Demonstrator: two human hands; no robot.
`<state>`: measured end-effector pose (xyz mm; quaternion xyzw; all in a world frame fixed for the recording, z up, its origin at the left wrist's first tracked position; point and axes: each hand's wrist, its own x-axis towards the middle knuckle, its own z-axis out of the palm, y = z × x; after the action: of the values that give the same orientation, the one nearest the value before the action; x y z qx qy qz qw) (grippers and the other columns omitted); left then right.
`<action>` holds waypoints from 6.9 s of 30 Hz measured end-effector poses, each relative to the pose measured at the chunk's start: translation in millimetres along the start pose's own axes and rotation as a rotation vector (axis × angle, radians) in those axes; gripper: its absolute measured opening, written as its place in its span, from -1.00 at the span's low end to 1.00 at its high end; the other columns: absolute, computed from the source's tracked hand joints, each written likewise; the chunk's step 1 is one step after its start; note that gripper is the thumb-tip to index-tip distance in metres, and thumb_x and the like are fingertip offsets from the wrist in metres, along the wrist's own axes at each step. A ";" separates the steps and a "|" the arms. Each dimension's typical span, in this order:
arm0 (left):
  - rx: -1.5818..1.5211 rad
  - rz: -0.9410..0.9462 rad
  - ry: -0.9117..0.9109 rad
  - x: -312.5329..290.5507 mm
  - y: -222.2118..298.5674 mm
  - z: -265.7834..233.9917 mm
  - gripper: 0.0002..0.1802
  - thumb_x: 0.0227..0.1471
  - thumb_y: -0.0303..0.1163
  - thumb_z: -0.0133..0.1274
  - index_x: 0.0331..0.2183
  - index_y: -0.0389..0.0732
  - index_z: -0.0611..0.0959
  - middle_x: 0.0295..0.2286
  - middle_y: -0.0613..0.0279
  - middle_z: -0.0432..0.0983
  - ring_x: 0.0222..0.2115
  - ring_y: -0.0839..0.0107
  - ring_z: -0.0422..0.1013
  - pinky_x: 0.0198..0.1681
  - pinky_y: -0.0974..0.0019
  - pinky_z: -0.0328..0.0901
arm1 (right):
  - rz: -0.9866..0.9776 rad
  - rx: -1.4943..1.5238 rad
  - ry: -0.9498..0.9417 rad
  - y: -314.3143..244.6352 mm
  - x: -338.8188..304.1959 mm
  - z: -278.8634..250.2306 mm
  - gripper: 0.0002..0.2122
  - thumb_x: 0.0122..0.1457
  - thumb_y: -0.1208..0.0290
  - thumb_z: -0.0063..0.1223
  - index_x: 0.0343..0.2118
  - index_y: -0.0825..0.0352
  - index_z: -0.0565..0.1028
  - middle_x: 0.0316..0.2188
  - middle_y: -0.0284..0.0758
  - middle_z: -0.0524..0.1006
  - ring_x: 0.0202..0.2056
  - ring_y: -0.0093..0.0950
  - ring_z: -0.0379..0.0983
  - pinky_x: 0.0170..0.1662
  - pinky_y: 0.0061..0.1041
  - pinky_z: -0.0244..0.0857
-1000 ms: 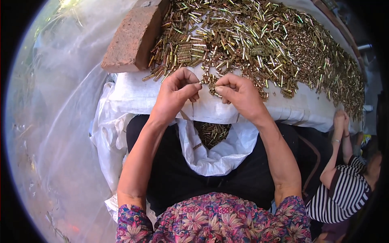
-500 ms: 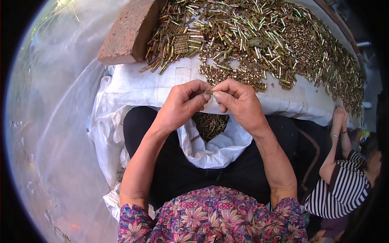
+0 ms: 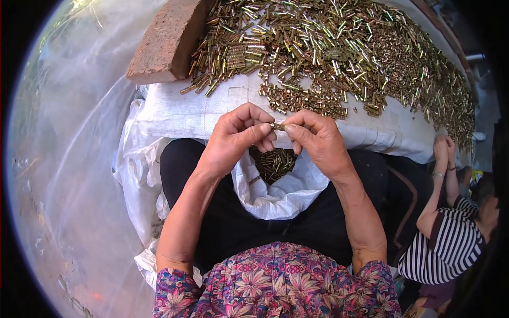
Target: The person assembles metal fastener components by picking up pieces from the table, fitting them together by hand, and dropping the assembled parts into a bag.
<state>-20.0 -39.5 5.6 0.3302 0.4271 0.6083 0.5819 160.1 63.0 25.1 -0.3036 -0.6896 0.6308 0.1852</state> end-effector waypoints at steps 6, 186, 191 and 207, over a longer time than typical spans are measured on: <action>0.034 0.011 -0.026 -0.6 -1.6 -1.1 -0.86 0.16 -0.45 0.04 -0.26 -0.33 0.56 -0.48 0.25 0.54 -0.49 0.54 0.48 -0.41 0.51 0.38 | 0.106 0.191 -0.003 7.3 -4.0 0.5 -0.88 0.25 0.44 0.00 -0.34 0.39 0.50 -0.56 -0.46 0.44 -0.57 -0.71 0.34 -0.48 -0.72 0.24; 1.443 0.286 0.261 56.6 3.7 -25.8 -0.84 -0.07 -0.37 0.10 -0.41 -0.23 0.52 -0.43 0.07 0.47 -0.38 0.01 0.45 -0.33 0.05 0.32 | -0.327 -0.591 0.070 4.3 138.7 -15.4 -0.86 0.14 0.40 0.07 -0.36 0.38 0.52 -0.57 -0.39 0.50 -0.51 -0.63 0.41 -0.39 -0.58 0.32; 1.424 0.297 0.271 47.9 1.3 -28.7 -0.84 -0.10 -0.41 0.09 -0.45 -0.22 0.46 -0.47 0.05 0.47 -0.41 -0.01 0.45 -0.37 0.00 0.32 | -0.534 -0.989 -0.040 14.9 175.7 3.5 -0.87 -0.01 0.51 -0.01 -0.37 0.32 0.53 -0.33 -0.20 0.52 -0.18 -0.19 0.44 -0.09 -0.27 0.33; 1.357 0.381 0.269 68.5 2.3 -32.2 -0.86 -0.04 -0.39 0.10 -0.39 -0.22 0.52 -0.41 0.06 0.49 -0.38 -0.02 0.46 -0.35 0.01 0.33 | -0.074 -0.324 -0.095 -20.5 104.1 -33.7 -0.84 0.14 0.46 0.09 -0.25 0.40 0.48 -0.55 -0.49 0.42 -0.51 -0.72 0.33 -0.39 -0.68 0.26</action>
<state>-57.1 24.0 -12.3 0.6101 0.7140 0.3353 0.0743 100.1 156.1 36.5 -0.2738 -0.8010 0.5178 0.1241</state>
